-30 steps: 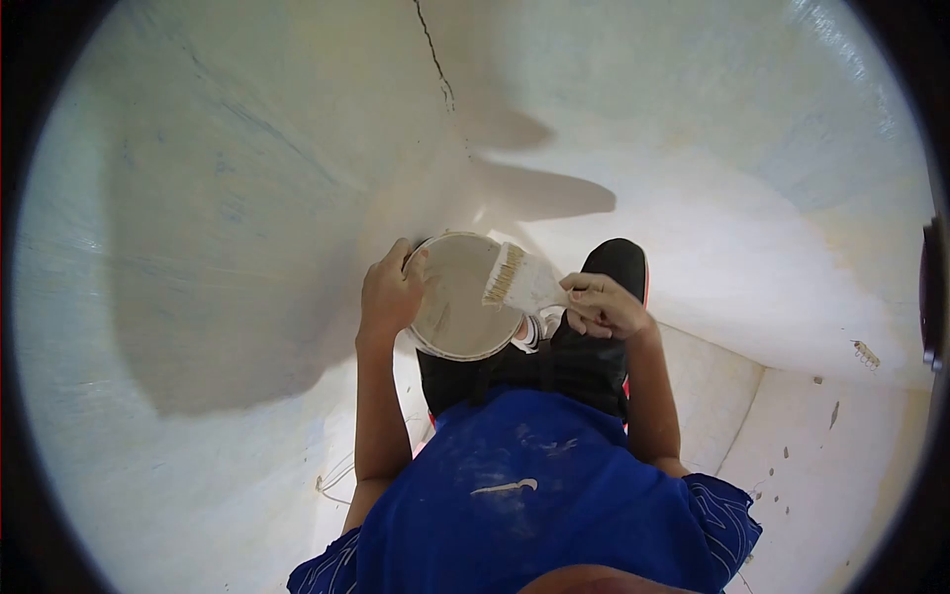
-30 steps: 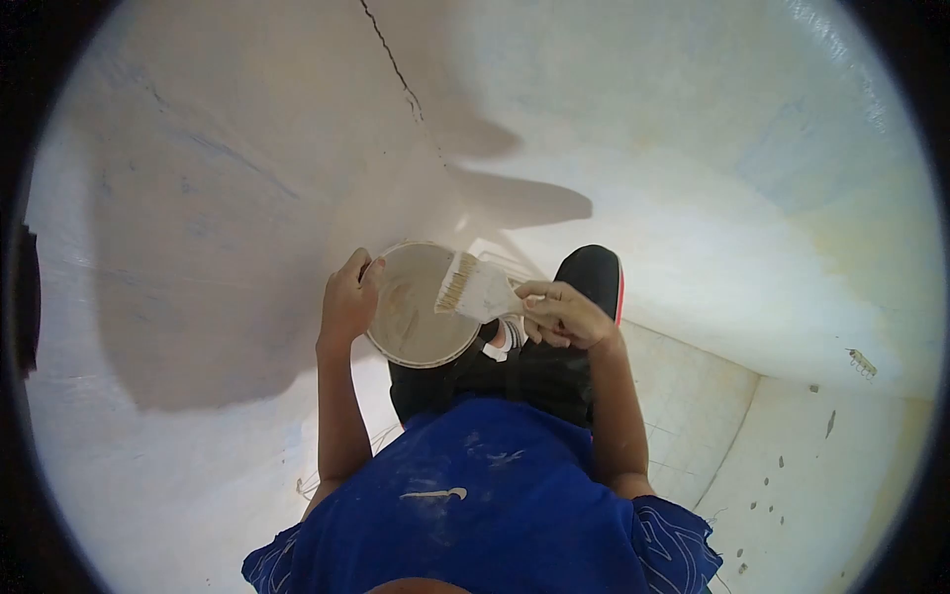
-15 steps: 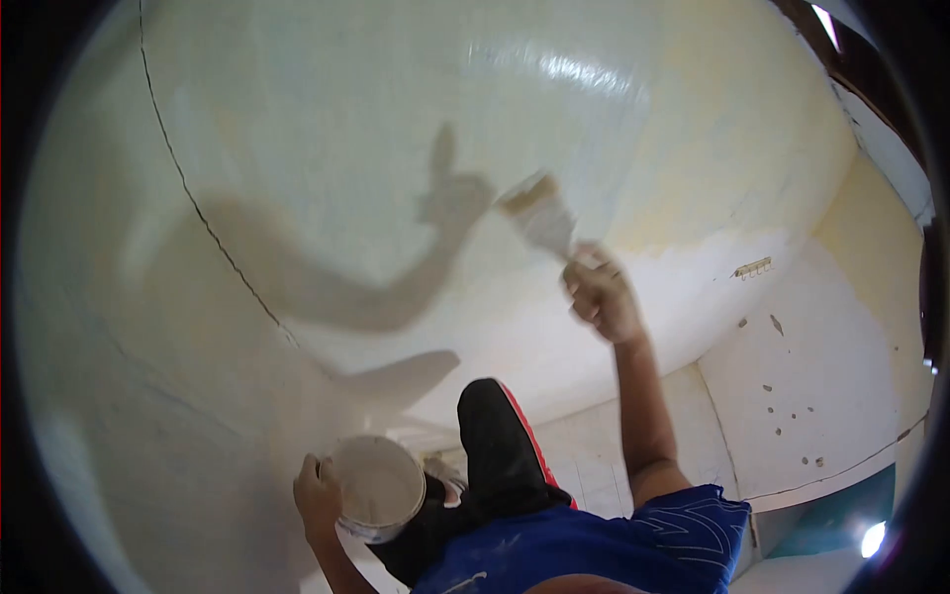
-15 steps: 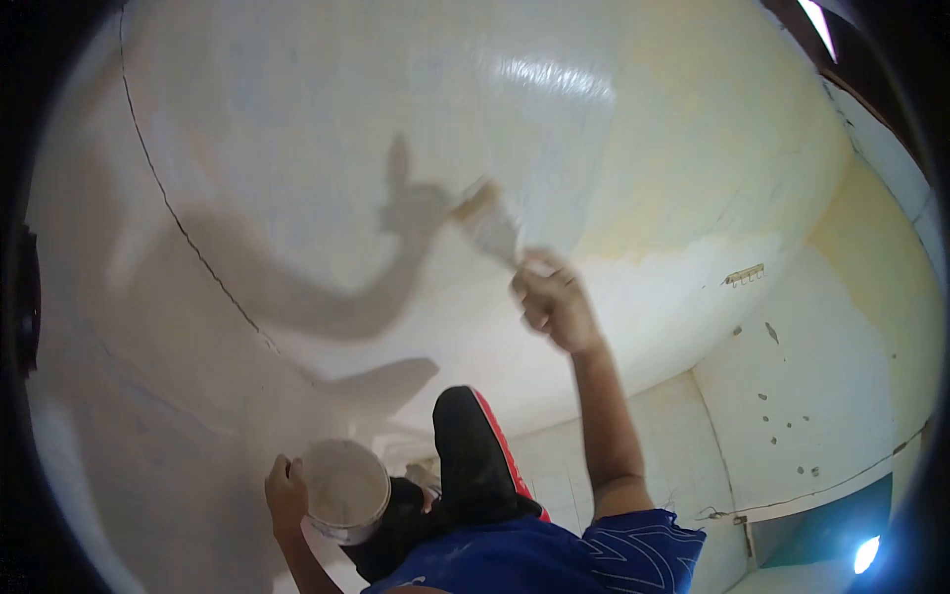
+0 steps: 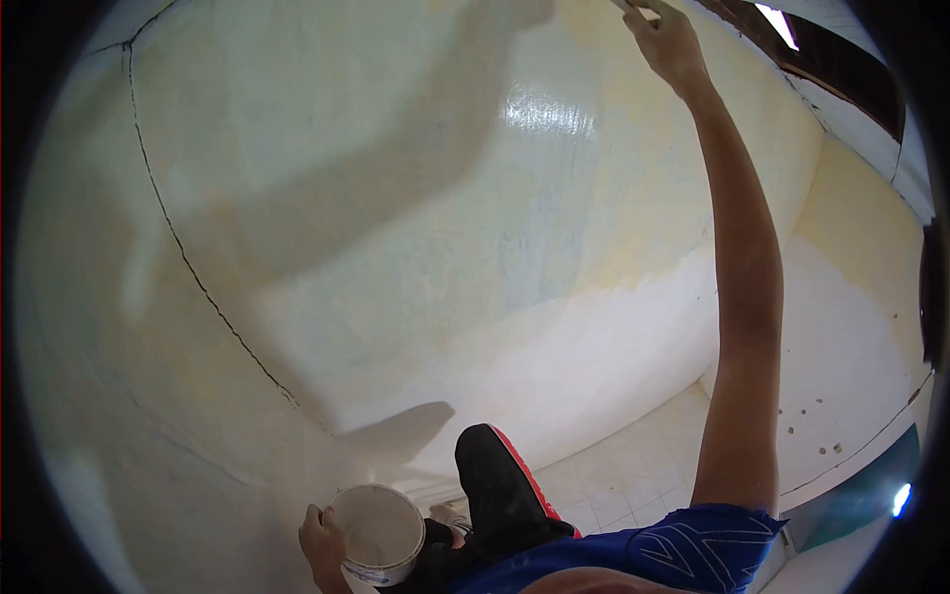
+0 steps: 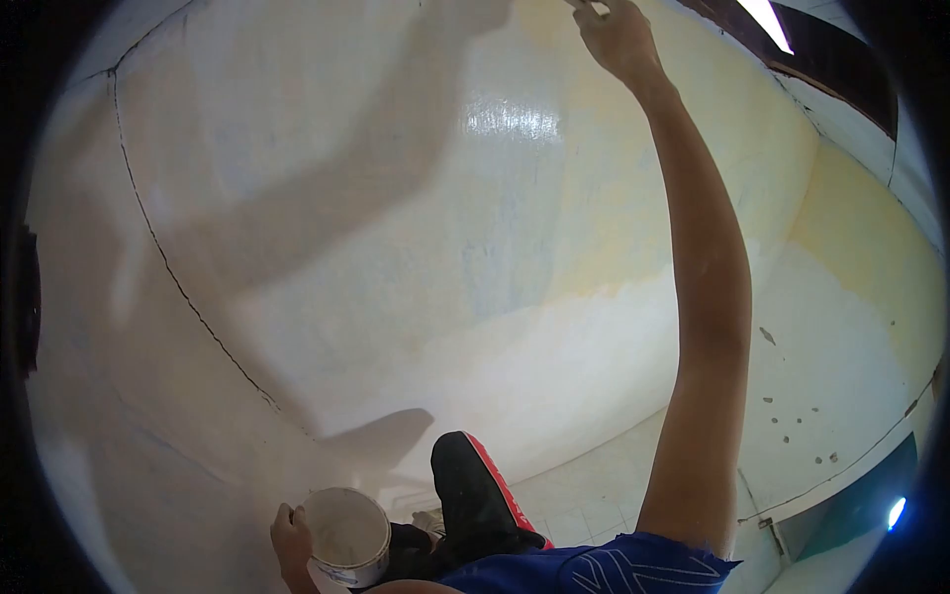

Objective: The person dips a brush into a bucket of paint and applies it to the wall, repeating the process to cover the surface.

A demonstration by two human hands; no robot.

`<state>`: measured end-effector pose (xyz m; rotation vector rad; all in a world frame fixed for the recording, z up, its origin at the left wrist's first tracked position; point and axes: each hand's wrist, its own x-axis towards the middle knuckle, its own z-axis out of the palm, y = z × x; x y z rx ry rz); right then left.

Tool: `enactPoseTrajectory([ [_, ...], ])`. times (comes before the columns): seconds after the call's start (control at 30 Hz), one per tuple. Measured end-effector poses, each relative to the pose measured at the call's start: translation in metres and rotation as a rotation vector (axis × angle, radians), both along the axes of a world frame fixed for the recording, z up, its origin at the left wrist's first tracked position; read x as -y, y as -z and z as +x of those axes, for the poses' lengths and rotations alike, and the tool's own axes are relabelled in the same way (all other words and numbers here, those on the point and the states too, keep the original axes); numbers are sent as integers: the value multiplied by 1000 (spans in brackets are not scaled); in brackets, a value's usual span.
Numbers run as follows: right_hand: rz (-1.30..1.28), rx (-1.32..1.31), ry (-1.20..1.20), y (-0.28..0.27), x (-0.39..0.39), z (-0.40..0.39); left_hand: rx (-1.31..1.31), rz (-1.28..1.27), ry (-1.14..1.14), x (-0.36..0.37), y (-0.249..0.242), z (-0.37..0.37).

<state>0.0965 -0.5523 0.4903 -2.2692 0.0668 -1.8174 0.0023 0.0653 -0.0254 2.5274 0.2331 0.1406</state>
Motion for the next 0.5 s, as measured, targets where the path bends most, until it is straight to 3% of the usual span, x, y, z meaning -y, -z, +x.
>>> enactPoseTrajectory([
  [0.17, -16, -41, 29, -45, 15, 23, 84, 14, 0, 0, 6, -1],
  [0.23, -363, 177, 204, -57, 44, 51, 88, 11, -2, -1, 5, -1],
  [0.37, -276, -19, 109, -60, 23, 35, 88, 39, -9, -2, 9, -1],
  [0.5, -10, -188, 83, -54, -9, 0, 65, 36, -20, -1, 4, -2],
])
